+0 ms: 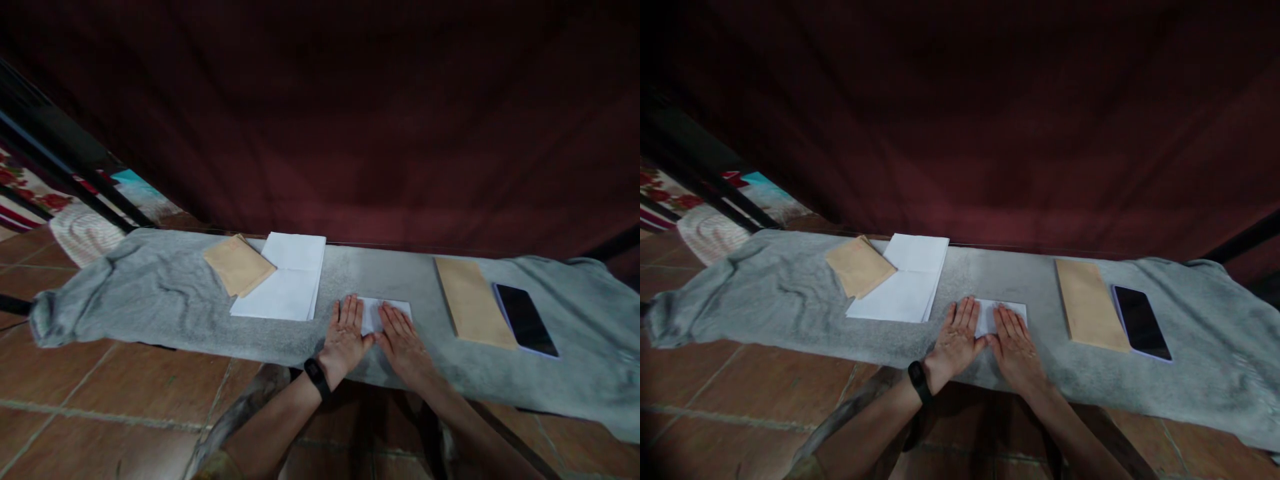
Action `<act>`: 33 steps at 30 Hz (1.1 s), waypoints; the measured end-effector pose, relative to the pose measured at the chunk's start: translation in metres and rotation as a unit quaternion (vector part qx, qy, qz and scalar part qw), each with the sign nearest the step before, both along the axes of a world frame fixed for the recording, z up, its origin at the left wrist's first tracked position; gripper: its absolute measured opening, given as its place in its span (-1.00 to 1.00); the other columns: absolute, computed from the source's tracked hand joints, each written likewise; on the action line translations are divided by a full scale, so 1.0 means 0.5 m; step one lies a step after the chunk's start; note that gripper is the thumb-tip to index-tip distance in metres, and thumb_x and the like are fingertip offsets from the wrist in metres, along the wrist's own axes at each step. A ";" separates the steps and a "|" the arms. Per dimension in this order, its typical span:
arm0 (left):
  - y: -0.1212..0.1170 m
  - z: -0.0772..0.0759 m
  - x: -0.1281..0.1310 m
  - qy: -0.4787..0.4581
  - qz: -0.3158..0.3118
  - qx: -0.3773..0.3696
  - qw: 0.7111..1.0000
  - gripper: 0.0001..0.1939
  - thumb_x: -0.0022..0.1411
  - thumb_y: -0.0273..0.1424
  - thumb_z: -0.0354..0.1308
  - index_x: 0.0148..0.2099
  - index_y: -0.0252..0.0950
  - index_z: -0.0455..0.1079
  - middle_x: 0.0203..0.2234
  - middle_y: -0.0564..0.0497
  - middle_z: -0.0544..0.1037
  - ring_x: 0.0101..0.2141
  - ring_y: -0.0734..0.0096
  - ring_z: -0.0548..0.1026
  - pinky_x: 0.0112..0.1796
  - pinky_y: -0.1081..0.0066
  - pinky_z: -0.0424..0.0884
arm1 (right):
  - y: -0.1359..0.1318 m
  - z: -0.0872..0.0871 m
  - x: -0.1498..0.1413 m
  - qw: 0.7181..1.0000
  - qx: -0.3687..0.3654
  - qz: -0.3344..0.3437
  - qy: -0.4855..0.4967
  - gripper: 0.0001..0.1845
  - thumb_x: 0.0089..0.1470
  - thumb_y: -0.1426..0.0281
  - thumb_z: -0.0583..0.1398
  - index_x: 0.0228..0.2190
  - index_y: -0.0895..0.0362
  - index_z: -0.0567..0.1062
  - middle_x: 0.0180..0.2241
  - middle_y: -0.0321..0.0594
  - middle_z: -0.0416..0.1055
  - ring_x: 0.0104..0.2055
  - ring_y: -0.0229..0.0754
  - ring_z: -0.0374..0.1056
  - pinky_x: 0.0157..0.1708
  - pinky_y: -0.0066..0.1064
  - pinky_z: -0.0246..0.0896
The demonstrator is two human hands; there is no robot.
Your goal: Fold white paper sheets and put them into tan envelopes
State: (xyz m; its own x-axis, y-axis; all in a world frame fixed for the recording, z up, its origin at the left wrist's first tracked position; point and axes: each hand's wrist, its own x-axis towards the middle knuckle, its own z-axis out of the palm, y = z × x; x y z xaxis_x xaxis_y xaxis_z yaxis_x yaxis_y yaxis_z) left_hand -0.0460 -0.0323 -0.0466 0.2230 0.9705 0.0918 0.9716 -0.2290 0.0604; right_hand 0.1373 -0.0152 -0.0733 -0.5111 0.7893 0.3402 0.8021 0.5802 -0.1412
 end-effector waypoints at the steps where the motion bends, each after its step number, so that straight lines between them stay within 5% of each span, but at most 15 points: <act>1: 0.000 -0.001 -0.001 0.000 -0.001 0.000 1.000 -0.20 0.44 0.02 -0.18 0.43 -0.52 -0.01 0.41 -0.32 0.04 0.41 0.02 -0.05 0.35 -0.06 -0.06 | -0.004 -0.001 -0.005 1.000 -0.001 0.007 0.000 -0.36 0.40 0.22 -0.09 0.39 0.21 0.01 0.39 0.00 0.06 0.43 -0.04 -0.03 0.36 -0.04 -0.03; 14: -0.007 0.000 -0.037 -0.029 -0.016 0.025 0.999 -0.23 0.44 0.05 -0.22 0.46 -0.37 -0.04 0.41 -0.20 0.10 0.40 0.18 0.00 0.34 0.06 0.01 | -0.014 -0.002 0.005 0.999 0.019 -0.029 -0.007 -0.34 0.39 0.17 -0.05 0.38 0.21 0.05 0.40 0.03 0.03 0.42 0.01 -0.01 0.35 -0.04 -0.01; 33: -0.014 0.008 -0.034 -0.030 -0.037 0.056 0.997 -0.32 0.49 -0.07 -0.16 0.42 -0.45 0.02 0.38 -0.28 0.14 0.39 0.09 0.04 0.31 -0.02 0.09 | -0.010 -0.018 0.011 0.997 0.051 -0.053 -0.016 -0.28 0.36 0.18 0.01 0.40 0.22 -0.02 0.40 0.05 0.02 0.40 0.03 0.03 0.34 -0.06 -0.01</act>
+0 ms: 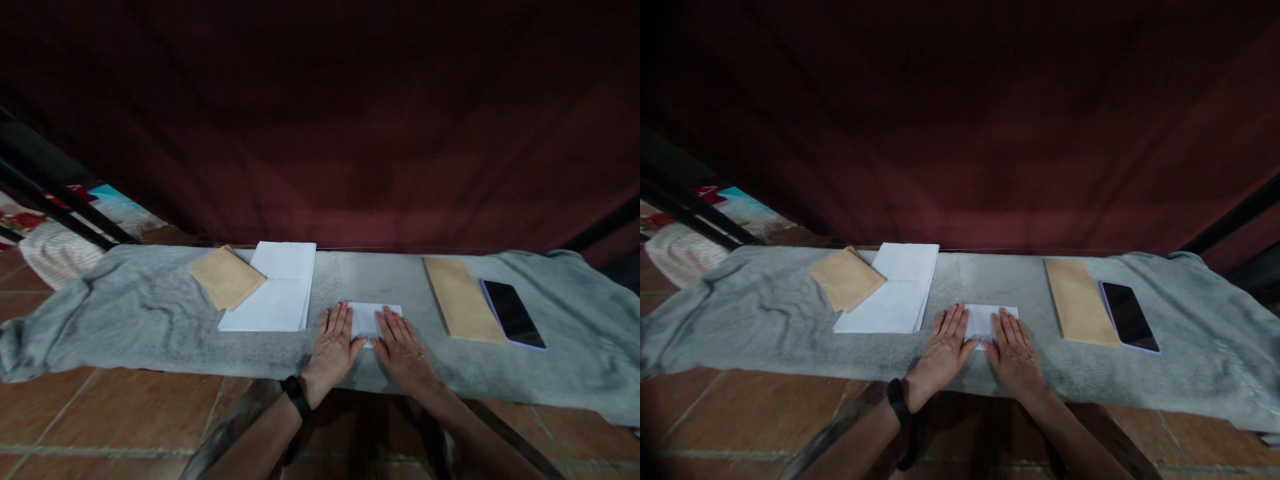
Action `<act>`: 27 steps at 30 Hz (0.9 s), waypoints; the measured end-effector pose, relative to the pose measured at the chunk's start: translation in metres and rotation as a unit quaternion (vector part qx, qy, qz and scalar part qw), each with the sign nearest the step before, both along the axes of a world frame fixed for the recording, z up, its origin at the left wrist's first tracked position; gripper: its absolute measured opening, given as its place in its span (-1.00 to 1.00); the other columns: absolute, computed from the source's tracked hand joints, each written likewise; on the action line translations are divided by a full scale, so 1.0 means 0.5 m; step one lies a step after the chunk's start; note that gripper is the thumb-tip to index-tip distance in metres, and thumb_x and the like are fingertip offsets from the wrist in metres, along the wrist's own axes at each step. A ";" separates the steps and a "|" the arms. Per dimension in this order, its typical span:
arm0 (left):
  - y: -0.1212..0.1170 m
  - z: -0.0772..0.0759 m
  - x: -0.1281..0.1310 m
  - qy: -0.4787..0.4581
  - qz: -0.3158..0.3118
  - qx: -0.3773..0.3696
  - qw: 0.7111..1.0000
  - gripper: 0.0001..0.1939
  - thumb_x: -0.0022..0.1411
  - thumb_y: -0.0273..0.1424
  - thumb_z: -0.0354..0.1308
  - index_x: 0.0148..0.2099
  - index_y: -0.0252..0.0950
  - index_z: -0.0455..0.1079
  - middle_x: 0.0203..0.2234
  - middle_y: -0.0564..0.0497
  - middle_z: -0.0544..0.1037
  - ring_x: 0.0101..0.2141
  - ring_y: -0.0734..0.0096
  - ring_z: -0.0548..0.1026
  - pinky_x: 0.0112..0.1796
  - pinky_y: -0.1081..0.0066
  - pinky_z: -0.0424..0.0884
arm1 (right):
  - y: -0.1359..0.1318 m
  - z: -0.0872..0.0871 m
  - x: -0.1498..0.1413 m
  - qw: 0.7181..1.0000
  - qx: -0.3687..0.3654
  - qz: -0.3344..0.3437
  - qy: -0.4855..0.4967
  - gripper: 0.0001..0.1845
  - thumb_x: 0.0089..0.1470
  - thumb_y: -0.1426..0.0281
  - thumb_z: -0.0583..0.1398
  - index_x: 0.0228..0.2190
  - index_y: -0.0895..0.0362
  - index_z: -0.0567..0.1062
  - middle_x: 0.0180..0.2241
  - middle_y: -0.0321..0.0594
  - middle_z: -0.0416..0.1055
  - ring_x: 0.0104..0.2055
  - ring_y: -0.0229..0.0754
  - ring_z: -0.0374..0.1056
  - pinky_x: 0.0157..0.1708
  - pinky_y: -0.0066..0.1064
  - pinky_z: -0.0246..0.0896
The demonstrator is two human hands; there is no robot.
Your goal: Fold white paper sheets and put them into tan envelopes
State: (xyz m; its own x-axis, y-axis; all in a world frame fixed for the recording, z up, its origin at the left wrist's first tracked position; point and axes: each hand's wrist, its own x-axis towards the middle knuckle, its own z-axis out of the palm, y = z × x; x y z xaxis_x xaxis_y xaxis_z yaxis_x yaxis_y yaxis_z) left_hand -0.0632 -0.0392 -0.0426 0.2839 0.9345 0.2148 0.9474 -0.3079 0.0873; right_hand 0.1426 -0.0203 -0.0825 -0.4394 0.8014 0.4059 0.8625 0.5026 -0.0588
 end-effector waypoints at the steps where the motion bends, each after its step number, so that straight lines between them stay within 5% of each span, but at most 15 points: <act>1: 0.000 0.002 0.006 -0.007 -0.009 0.001 1.000 -0.35 0.50 -0.10 -0.17 0.42 -0.43 0.02 0.39 -0.26 0.13 0.39 0.11 0.03 0.32 0.00 0.09 | 0.000 0.000 0.000 1.000 -0.001 -0.001 -0.001 -0.28 0.36 0.19 0.01 0.40 0.22 -0.03 0.40 0.05 0.02 0.40 0.03 0.03 0.34 -0.06 -0.01; 10: 0.007 0.001 0.059 -0.042 -0.052 -0.032 0.997 -0.31 0.49 -0.04 -0.20 0.43 -0.43 0.00 0.41 -0.21 0.09 0.41 0.19 -0.04 0.35 0.08 0.04 | -0.002 -0.001 0.001 1.000 0.009 0.004 -0.025 -0.23 0.29 0.41 0.01 0.42 0.21 -0.16 0.43 0.02 -0.07 0.41 0.02 0.00 0.35 -0.06 -0.03; 27: 0.013 -0.030 0.061 -0.033 0.003 -0.004 0.999 -0.25 0.43 0.02 -0.11 0.42 -0.41 0.04 0.39 -0.29 0.11 0.39 0.04 0.02 0.32 0.02 0.09 | 0.005 0.002 0.029 0.999 0.031 -0.023 -0.028 -0.33 0.37 0.33 -0.02 0.39 0.29 -0.03 0.36 0.11 0.10 0.38 0.06 0.08 0.30 -0.04 0.05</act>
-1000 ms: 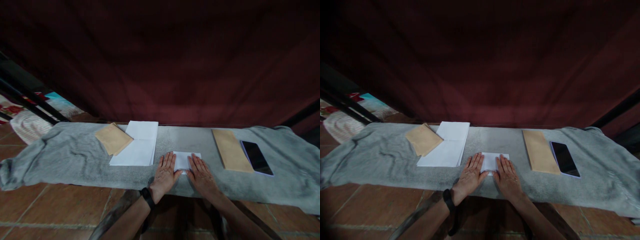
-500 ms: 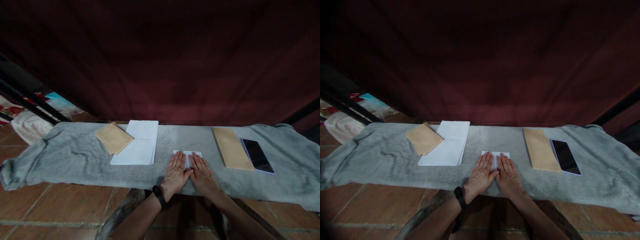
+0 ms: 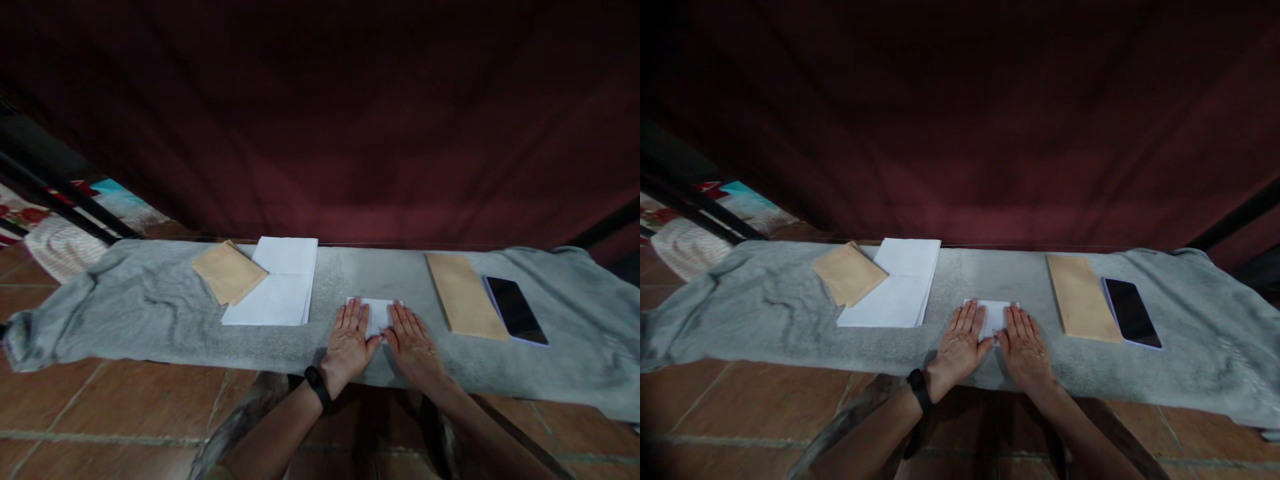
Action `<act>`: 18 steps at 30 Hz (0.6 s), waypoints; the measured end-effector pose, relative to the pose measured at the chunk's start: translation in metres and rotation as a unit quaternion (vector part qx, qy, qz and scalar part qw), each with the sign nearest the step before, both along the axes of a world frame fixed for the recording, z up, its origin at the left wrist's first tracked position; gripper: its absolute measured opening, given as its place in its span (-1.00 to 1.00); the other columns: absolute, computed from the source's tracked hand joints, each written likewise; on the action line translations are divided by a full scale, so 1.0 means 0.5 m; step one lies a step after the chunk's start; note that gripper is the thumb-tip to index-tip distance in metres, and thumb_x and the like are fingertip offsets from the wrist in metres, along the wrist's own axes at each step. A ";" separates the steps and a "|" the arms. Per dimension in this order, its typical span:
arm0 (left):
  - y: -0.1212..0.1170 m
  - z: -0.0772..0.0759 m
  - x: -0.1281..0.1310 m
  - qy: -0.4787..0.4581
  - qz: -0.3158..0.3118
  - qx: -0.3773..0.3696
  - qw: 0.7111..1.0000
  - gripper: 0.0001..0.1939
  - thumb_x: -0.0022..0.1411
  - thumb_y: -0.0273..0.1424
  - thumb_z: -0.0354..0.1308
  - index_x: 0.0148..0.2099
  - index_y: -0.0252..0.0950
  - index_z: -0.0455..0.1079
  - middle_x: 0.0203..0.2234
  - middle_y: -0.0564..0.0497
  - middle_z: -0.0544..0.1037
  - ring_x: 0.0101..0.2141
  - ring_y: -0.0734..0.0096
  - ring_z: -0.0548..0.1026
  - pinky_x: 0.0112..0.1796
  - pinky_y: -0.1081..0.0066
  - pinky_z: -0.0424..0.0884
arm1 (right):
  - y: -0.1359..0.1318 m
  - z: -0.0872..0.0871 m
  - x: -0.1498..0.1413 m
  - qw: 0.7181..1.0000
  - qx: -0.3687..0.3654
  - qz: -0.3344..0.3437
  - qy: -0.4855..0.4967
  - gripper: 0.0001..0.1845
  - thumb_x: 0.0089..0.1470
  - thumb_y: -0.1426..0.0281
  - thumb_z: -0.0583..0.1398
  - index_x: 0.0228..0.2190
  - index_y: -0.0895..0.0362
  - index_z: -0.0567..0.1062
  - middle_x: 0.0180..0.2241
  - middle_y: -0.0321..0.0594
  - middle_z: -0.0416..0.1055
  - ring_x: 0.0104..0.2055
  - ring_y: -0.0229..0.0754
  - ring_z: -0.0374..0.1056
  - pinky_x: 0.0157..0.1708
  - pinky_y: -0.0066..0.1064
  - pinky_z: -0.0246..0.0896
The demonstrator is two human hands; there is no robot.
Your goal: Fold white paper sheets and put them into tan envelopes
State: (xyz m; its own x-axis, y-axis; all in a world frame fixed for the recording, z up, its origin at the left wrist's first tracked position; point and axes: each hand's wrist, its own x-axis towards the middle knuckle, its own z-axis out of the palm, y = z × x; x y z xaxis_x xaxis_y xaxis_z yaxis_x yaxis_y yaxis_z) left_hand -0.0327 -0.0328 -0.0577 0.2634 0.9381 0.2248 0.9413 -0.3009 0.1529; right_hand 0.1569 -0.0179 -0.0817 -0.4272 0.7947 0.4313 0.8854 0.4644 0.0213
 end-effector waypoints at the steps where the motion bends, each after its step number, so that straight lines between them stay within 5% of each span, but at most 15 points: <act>1: 0.000 -0.001 0.001 0.003 0.001 0.000 1.000 -0.25 0.43 0.02 -0.11 0.42 -0.41 0.04 0.39 -0.29 0.11 0.39 0.04 0.03 0.32 0.02 0.09 | 0.001 0.000 0.003 1.000 0.002 -0.006 0.002 -0.34 0.38 0.32 -0.02 0.39 0.30 -0.02 0.36 0.12 0.10 0.37 0.07 0.09 0.29 -0.04 0.07; 14: 0.002 0.001 0.004 0.024 0.001 -0.011 1.000 -0.24 0.42 0.03 -0.11 0.43 -0.41 0.02 0.40 -0.29 0.09 0.39 0.02 0.02 0.31 0.00 0.09 | 0.015 0.010 0.019 0.998 0.002 -0.046 0.041 -0.32 0.39 0.22 -0.04 0.36 0.36 0.07 0.31 0.19 0.19 0.37 0.18 0.08 0.27 0.04 0.10; 18: 0.002 0.001 0.005 0.022 0.000 -0.004 1.000 -0.26 0.42 -0.03 -0.07 0.44 -0.40 0.00 0.39 -0.30 0.11 0.39 0.01 0.03 0.31 -0.06 0.07 | 0.018 0.019 0.000 0.997 -0.042 0.012 0.056 -0.33 0.40 0.26 -0.08 0.40 0.28 -0.06 0.36 0.10 0.10 0.41 0.07 0.00 0.30 0.00 0.09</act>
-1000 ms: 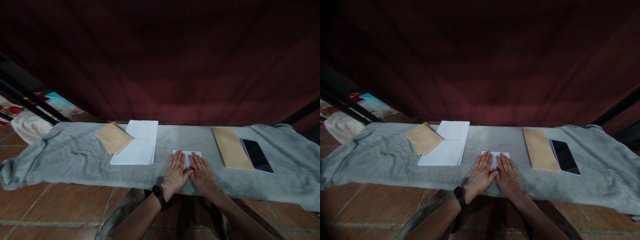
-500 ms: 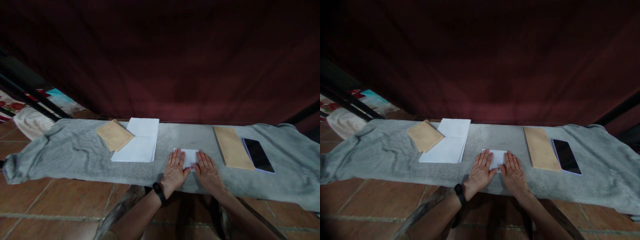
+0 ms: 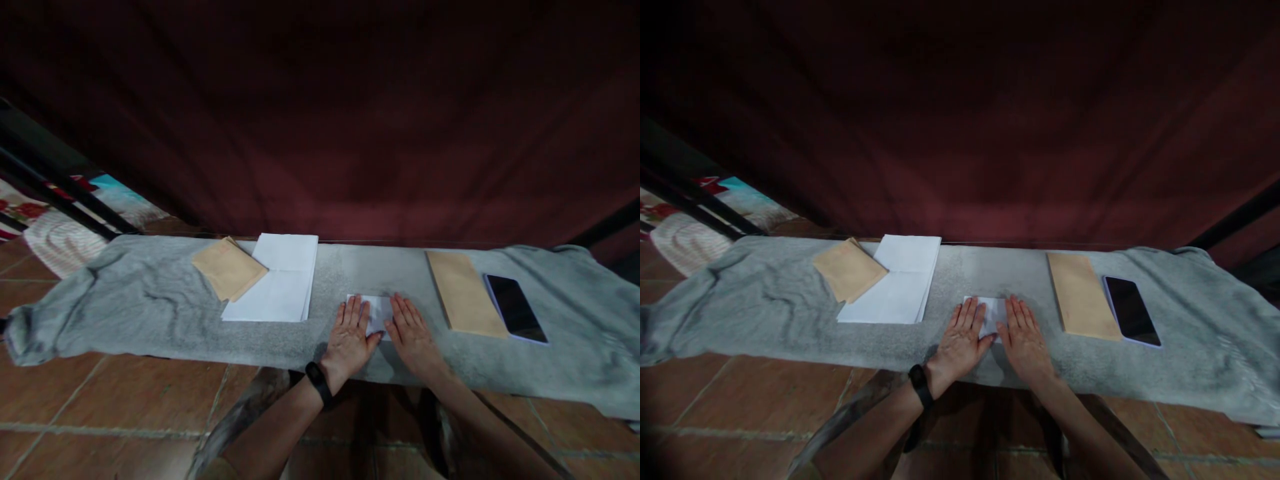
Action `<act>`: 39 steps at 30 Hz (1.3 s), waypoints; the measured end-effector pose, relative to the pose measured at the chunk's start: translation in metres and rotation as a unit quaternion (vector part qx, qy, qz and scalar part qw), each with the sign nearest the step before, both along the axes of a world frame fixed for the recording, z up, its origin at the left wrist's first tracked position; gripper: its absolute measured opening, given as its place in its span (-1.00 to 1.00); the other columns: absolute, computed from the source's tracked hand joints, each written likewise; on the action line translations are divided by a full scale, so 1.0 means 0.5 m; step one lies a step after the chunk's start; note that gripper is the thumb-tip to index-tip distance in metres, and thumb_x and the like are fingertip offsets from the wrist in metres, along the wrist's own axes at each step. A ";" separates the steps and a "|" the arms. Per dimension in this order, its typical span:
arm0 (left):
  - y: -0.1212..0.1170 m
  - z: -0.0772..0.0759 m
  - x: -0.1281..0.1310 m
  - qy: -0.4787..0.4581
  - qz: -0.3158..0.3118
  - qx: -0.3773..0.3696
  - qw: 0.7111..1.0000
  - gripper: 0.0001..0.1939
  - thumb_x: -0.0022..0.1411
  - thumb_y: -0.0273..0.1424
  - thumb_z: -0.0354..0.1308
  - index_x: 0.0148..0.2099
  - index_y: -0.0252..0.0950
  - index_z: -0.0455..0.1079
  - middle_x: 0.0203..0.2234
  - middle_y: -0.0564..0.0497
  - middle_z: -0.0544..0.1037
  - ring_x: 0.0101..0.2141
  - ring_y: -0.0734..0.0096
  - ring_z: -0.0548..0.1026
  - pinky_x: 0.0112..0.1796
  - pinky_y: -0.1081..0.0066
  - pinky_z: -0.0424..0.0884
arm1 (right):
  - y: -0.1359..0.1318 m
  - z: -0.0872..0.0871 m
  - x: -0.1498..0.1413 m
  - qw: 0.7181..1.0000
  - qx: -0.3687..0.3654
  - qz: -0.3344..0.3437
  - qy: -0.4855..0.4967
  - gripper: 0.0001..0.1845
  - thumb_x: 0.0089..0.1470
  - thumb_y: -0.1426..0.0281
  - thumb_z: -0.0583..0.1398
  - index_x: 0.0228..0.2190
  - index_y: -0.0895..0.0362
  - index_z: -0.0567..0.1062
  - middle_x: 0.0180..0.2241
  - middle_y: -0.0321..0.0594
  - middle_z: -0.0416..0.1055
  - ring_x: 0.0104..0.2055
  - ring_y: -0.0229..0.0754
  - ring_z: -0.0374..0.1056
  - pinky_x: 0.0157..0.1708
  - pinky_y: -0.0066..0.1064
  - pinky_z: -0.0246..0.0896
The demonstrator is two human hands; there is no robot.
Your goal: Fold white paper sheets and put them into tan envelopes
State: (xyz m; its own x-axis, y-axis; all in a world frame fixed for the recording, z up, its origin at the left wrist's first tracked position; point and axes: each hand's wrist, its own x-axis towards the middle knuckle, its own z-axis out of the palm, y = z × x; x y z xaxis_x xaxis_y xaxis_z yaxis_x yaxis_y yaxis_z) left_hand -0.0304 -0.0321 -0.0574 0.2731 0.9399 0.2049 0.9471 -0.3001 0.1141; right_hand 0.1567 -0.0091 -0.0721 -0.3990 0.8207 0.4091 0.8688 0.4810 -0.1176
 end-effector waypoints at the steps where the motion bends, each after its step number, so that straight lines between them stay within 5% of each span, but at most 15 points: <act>1: 0.000 0.000 0.000 -0.002 0.000 0.000 1.000 -0.28 0.42 -0.05 -0.07 0.44 -0.39 0.00 0.39 -0.29 0.11 0.39 0.00 0.02 0.31 -0.08 0.06 | -0.002 0.001 -0.007 1.000 -0.012 0.020 0.002 -0.32 0.40 0.26 -0.09 0.41 0.25 -0.10 0.38 0.07 0.08 0.42 0.03 -0.01 0.30 -0.01 0.08; 6: -0.001 0.008 -0.002 -0.010 -0.001 -0.017 1.000 -0.34 0.44 -0.16 -0.09 0.44 -0.40 0.01 0.41 -0.28 0.08 0.40 0.02 0.00 0.32 -0.02 0.06 | -0.016 -0.008 -0.032 0.997 -0.032 0.069 -0.004 -0.35 0.41 0.25 -0.09 0.39 0.26 -0.02 0.39 0.03 0.05 0.44 -0.02 -0.07 0.35 -0.07 0.02; 16: -0.004 0.010 -0.025 -0.008 0.011 0.003 1.000 -0.37 0.47 -0.25 -0.15 0.45 -0.45 -0.06 0.40 -0.23 0.10 0.40 0.19 -0.03 0.34 0.09 0.06 | -0.016 -0.012 -0.030 0.999 0.004 0.030 -0.022 -0.33 0.39 0.21 -0.05 0.39 0.27 0.01 0.39 0.06 0.04 0.42 0.01 -0.02 0.35 -0.06 -0.02; 28: 0.001 0.005 -0.041 0.002 0.034 0.022 0.999 -0.36 0.48 -0.17 -0.16 0.44 -0.45 -0.01 0.38 -0.26 0.16 0.38 0.12 0.06 0.31 0.06 0.15 | -0.011 -0.016 -0.016 0.998 0.004 -0.051 -0.039 -0.34 0.37 0.18 0.00 0.33 0.32 0.15 0.38 0.15 0.05 0.41 0.10 0.00 0.31 -0.04 0.02; 39: 0.004 0.005 -0.038 0.015 0.036 0.006 0.999 -0.32 0.46 -0.12 -0.11 0.43 -0.48 0.02 0.37 -0.30 0.16 0.37 0.07 0.09 0.31 0.05 0.13 | -0.010 -0.019 -0.016 0.998 0.007 -0.047 -0.031 -0.30 0.37 0.17 -0.01 0.37 0.30 0.06 0.38 0.15 0.04 0.40 0.10 0.01 0.31 -0.03 0.00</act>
